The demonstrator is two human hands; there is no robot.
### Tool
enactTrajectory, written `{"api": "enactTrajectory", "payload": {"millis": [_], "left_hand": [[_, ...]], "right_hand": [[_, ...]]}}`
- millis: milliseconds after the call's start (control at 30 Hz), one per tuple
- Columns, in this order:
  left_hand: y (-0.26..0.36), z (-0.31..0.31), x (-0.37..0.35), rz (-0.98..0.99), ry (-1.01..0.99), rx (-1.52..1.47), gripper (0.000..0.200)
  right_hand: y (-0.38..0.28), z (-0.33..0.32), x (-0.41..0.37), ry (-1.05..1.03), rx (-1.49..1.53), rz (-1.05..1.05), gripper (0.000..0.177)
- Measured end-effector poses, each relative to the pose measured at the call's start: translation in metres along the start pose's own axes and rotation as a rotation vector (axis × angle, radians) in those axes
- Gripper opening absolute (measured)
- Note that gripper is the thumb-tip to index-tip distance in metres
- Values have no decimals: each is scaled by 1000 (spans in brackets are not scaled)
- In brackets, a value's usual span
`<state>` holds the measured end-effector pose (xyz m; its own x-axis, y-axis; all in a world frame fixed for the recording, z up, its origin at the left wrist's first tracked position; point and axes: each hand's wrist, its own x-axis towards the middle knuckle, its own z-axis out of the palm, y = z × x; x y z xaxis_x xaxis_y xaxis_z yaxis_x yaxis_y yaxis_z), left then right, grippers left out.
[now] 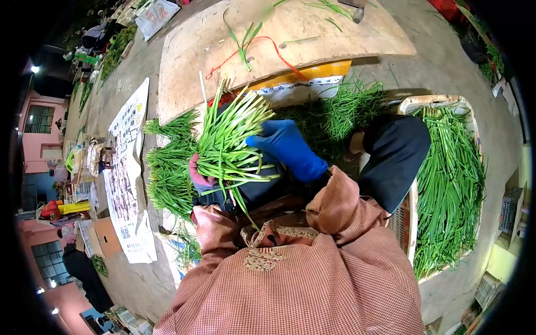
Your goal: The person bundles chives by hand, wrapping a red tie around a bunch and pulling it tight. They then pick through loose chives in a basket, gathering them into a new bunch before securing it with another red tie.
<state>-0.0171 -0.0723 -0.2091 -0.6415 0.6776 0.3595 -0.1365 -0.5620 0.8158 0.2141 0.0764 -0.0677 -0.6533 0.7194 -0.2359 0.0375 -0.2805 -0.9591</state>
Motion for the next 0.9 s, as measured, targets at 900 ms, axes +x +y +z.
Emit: {"api": "enactTrajectory", "payload": {"millis": [900], "left_hand": [[12,9,4,-53,202,81,22]], "right_hand": [[14,-11,6,70,-560,-545,14]]}}
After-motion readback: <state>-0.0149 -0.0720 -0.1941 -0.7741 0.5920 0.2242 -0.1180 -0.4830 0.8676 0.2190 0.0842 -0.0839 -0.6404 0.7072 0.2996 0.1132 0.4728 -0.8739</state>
